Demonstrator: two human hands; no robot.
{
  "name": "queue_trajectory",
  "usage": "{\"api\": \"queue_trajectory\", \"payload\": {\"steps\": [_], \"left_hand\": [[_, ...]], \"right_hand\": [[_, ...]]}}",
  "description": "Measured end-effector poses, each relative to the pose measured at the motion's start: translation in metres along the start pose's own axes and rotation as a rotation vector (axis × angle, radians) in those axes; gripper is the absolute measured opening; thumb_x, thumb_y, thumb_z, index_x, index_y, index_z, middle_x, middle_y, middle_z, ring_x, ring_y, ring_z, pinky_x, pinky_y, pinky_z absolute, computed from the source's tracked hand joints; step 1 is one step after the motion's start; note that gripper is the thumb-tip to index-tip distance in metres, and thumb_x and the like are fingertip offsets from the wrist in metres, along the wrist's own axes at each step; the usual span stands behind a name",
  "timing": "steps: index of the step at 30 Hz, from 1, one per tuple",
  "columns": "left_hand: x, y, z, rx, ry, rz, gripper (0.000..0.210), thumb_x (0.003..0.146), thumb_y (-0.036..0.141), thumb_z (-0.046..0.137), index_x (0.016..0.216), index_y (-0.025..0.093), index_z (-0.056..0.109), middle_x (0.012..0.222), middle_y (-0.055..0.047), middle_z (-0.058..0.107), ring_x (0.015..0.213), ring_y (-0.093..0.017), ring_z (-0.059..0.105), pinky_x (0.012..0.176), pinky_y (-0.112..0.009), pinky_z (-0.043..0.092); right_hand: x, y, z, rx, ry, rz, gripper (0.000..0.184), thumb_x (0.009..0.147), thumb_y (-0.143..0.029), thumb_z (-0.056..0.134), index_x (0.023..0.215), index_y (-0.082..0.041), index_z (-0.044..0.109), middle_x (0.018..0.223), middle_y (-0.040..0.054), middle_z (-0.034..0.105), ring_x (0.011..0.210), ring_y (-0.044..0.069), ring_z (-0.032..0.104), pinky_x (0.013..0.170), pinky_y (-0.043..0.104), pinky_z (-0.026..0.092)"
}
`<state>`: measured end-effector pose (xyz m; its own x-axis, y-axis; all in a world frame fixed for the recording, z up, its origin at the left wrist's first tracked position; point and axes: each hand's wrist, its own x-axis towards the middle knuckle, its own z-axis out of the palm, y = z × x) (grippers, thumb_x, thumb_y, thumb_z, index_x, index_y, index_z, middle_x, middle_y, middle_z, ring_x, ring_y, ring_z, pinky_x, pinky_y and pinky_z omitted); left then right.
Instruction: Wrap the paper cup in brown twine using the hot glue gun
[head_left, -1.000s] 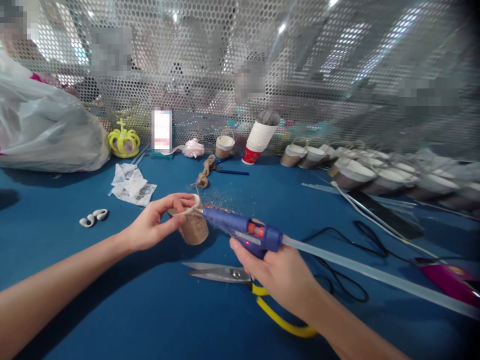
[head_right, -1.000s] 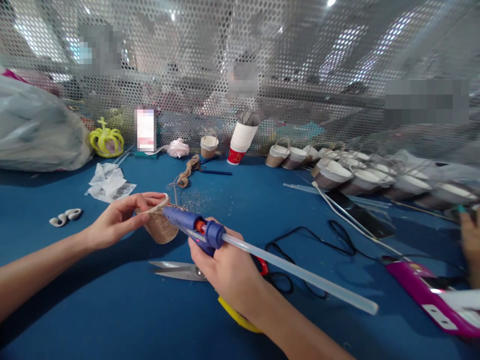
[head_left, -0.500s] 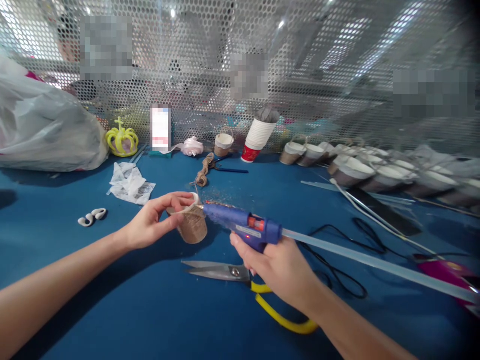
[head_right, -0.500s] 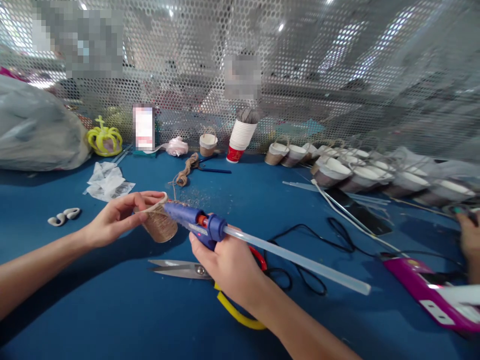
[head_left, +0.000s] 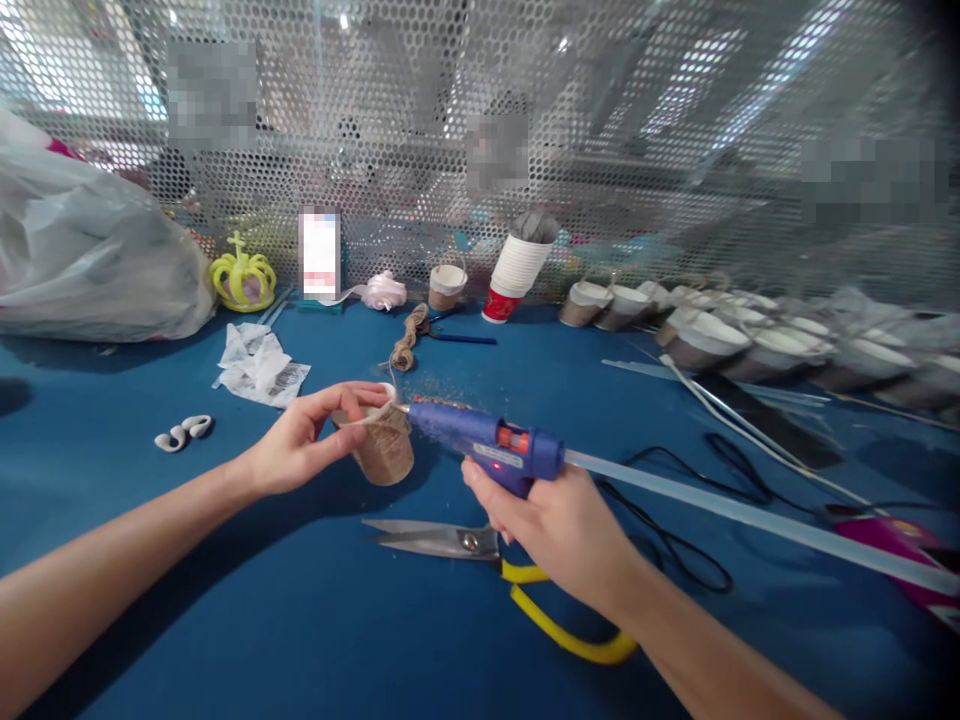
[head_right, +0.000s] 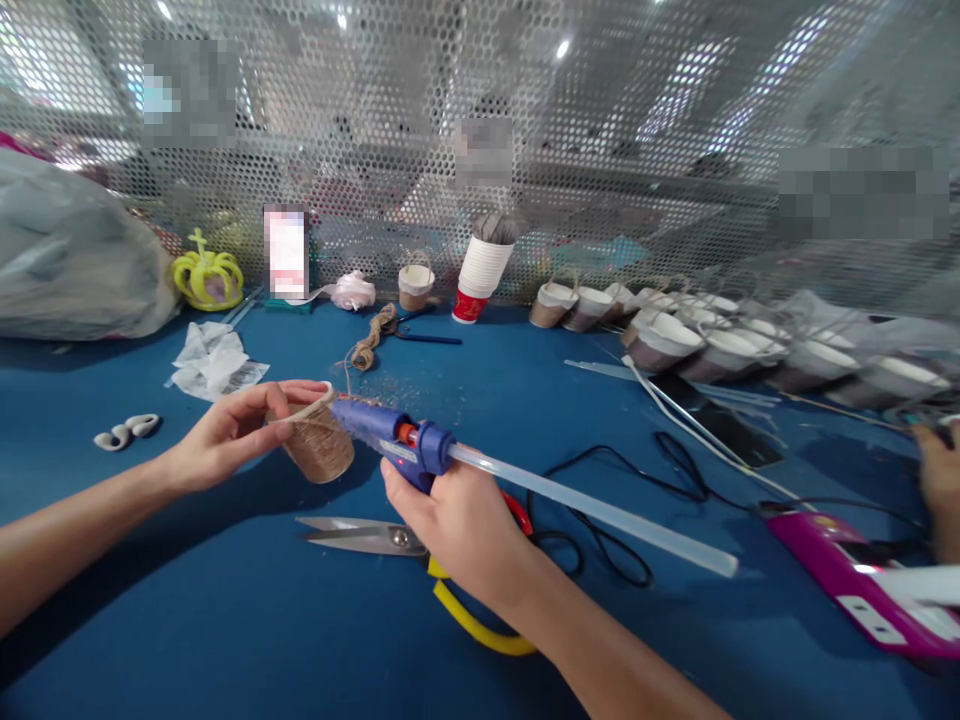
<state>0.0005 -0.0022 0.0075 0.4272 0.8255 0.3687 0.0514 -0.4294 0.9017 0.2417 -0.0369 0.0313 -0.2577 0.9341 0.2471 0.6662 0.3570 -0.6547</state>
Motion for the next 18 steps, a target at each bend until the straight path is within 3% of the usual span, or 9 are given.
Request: {"api": "queue_trajectory", "payload": {"steps": [6, 12, 14, 18], "left_hand": [[-0.001, 0.0, 0.0, -0.005, 0.006, 0.001, 0.015, 0.084, 0.024, 0.053, 0.072, 0.015, 0.051, 0.115, -0.015, 0.06, 0.122, -0.028, 0.044, 0.101, -0.045, 0.034], [-0.001, 0.001, 0.001, 0.007, 0.013, -0.003, 0.016, 0.084, 0.026, 0.054, 0.073, 0.015, 0.052, 0.116, -0.014, 0.06, 0.122, -0.027, 0.045, 0.1, -0.043, 0.034], [-0.001, 0.001, 0.001, 0.012, 0.01, 0.0, 0.016, 0.084, 0.027, 0.054, 0.073, 0.015, 0.052, 0.116, -0.014, 0.06, 0.122, -0.027, 0.045, 0.1, -0.043, 0.034], [-0.001, 0.001, 0.0, 0.01, 0.002, 0.0, 0.017, 0.084, 0.027, 0.054, 0.072, 0.015, 0.052, 0.116, -0.015, 0.06, 0.122, -0.028, 0.044, 0.1, -0.044, 0.035]], "right_hand": [[-0.005, -0.009, 0.0, -0.061, -0.018, -0.029, 0.024, 0.078, -0.033, 0.051, 0.056, -0.022, 0.05, 0.046, -0.0015, 0.056, 0.045, 0.015, 0.055, 0.051, 0.027, 0.048], [-0.004, -0.014, 0.002, -0.099, -0.043, -0.127, 0.009, 0.076, -0.027, 0.052, 0.072, -0.023, 0.059, 0.072, 0.0035, 0.067, 0.073, 0.021, 0.063, 0.075, 0.032, 0.049], [-0.004, -0.015, 0.002, -0.097, -0.059, -0.148, 0.009, 0.074, -0.027, 0.053, 0.074, -0.023, 0.061, 0.072, 0.0032, 0.066, 0.075, 0.021, 0.063, 0.074, 0.032, 0.049], [-0.007, -0.015, 0.001, -0.072, -0.051, -0.068, 0.015, 0.079, -0.031, 0.05, 0.071, -0.021, 0.059, 0.059, 0.0008, 0.061, 0.057, 0.017, 0.059, 0.06, 0.029, 0.05]]}}
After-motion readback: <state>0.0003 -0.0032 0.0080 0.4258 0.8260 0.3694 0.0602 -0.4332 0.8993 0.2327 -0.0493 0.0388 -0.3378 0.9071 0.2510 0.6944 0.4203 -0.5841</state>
